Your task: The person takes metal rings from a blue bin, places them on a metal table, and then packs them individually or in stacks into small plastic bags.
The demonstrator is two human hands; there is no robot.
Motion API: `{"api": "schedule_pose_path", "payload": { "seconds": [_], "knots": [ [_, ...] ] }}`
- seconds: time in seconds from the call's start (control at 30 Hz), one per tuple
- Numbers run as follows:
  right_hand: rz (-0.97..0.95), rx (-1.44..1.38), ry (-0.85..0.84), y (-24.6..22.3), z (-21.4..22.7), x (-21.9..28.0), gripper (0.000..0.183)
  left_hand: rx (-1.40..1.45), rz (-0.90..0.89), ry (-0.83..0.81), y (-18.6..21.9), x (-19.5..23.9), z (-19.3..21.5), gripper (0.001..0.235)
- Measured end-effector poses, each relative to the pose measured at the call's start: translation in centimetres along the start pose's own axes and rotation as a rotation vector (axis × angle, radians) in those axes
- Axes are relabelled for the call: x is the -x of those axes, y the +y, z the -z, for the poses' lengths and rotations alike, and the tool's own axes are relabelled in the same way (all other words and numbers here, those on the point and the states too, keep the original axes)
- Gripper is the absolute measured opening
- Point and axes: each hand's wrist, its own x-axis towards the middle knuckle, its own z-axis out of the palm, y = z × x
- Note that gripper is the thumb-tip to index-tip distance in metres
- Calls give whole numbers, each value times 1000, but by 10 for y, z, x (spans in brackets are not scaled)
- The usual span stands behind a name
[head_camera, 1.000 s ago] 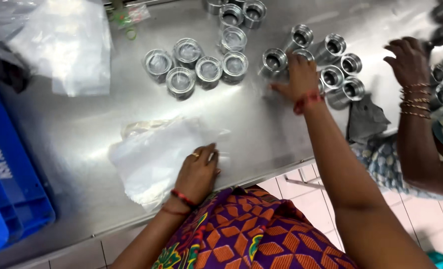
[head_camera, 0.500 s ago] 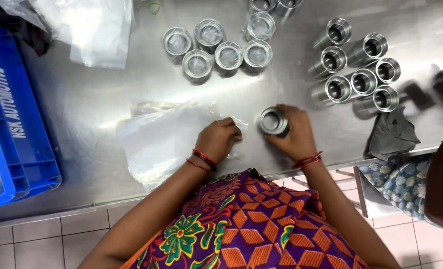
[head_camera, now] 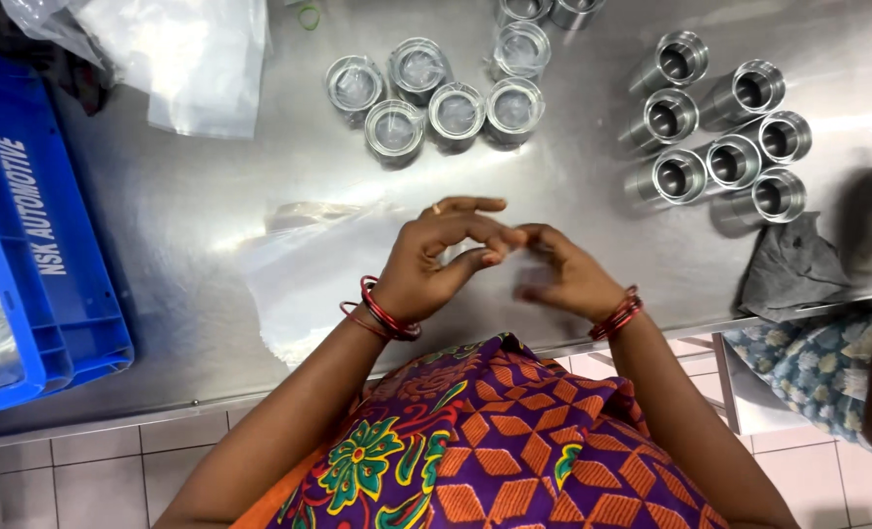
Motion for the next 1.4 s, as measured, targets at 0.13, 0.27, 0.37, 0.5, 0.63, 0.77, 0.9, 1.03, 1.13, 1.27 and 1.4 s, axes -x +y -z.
{"api": "schedule_pose_path", "payload": {
  "seconds": [0.13, 0.27, 0.37, 0.5, 0.63, 0.77, 0.9, 1.03, 1.13, 1.27, 1.4],
  "knots": [
    [637, 542, 52, -5, -42, -16, 68, -118, -31, 34, 28, -11, 10, 8],
    [335, 627, 396, 9, -53, -42, 34, -31, 301, 7, 2, 2, 12, 12],
    [526, 755, 433, 14, -41, -44, 40, -342, 533, -114, -13, -1, 12, 66],
    [479, 836, 425, 3, -29, -38, 25, -508, 236, -82, -70, 0, 0, 27],
    [522, 495, -67, -17, -24, -18, 48, -561, 337, -159, -80, -7, -7, 22],
    [414, 723, 285, 9, -27, -17, 35, -475, 223, -20, -46, -1, -13, 35],
    [310, 819, 724, 19, -4, -13, 36, -523, 315, 32, -31, 36, -8, 39],
    [654, 996, 716, -2, 15, 0, 48, -702, 225, -42, -48, 63, -16, 9],
    [503, 1118, 679, -42, 44, 9, 74, -668, 60, -129, -50, 50, -15, 9],
    [0, 1313, 913, -47, 83, 24, 88, -602, 262, -75, -51, 32, -15, 20],
    [134, 1304, 864, -12, 76, 32, 84, -682, 261, -49, -69, 29, -12, 4]
  ]
}}
